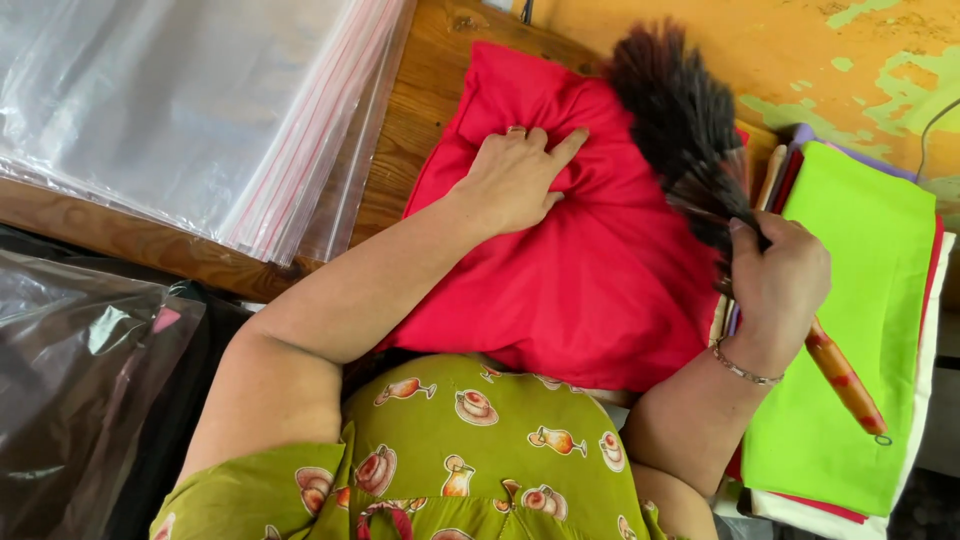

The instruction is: The person folds a red cloth on a wooden table, smooths it with hands, and brushes it with a feather duster. The person then places the folded cloth into a clear plastic bag and seals it.

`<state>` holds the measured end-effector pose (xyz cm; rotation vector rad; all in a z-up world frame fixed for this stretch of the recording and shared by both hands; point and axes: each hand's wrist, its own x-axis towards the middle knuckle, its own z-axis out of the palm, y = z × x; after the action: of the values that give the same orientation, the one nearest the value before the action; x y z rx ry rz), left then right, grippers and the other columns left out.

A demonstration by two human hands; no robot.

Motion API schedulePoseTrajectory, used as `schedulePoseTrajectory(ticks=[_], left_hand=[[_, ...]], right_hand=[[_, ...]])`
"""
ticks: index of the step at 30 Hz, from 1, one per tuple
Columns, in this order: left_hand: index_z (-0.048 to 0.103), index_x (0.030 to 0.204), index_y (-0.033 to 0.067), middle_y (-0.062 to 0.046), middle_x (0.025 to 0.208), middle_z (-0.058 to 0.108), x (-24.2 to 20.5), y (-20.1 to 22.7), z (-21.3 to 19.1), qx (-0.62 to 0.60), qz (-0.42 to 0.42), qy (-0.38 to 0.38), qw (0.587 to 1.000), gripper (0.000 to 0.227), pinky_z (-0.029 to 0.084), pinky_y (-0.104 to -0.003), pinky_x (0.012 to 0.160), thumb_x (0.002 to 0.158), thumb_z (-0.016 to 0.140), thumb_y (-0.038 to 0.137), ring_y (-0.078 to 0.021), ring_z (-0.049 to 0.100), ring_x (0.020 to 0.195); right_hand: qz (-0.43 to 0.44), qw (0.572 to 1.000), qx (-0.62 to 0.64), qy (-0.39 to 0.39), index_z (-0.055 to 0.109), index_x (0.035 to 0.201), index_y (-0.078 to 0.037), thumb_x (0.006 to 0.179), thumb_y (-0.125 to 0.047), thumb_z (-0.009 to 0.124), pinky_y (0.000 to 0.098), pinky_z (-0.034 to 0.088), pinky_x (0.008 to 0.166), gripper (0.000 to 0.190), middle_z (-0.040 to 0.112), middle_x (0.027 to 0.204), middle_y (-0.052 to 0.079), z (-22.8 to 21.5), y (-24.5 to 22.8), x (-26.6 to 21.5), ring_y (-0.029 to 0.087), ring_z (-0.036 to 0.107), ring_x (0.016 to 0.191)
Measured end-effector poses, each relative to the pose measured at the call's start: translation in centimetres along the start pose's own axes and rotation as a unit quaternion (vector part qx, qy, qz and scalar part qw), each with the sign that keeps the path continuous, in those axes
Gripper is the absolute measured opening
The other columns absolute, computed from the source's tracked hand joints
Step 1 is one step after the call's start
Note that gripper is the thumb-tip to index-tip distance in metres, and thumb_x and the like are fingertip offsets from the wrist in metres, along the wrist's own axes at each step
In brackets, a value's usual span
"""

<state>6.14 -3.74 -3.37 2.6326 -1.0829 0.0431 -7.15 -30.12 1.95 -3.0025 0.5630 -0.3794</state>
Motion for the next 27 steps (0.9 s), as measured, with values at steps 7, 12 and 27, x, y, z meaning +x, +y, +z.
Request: schedulePoseTrajectory(ticks=[7,12,27], left_hand=[[0.043,0.098,0.0026,-0.014,0.078,0.061,0.8,-0.8,-1.6,-0.296,-0.161,0.045,0.941,0.019,0.054,-0.047,0.063,0.089,0.057,0.012,-0.0317,0.064,0.071],[0.045,0.079,0.0134,0.001,0.075,0.051,0.9,-1.0,-1.4,-0.558,-0.312,0.219,0.737,0.020,0.043,-0.031,0.065,0.084,0.056,0.029,-0.0136,0.051,0.070],[0.056,0.089,0.0058,-0.006,0.079,0.053,-2.3,0.6,-5.7,-0.141,0.069,0.238,0.958,0.039,0.044,-0.041,0.069,0.093,0.052,0.044,-0.0249,0.052,0.065]], right_hand=[[-0.051,0.990,0.111,0.066,0.074,0.102,-0.007,0.091,-0.017,0.069,0.0389,0.043,0.062,0.016,0.063,0.081,0.010,-0.7,-0.7,-0.4,0.027,0.059,0.069],[-0.085,0.979,0.132,0.131,0.074,0.105,-0.002,0.091,-0.009,0.070,0.0380,0.040,0.061,0.016,0.053,0.074,0.009,-1.1,-1.1,-0.5,0.026,0.052,0.066],[-0.043,0.991,0.062,0.111,0.074,0.105,-0.007,0.093,-0.019,0.069,0.0419,0.043,0.060,0.018,0.062,0.078,0.011,0.3,1.1,0.1,0.031,0.057,0.068]])
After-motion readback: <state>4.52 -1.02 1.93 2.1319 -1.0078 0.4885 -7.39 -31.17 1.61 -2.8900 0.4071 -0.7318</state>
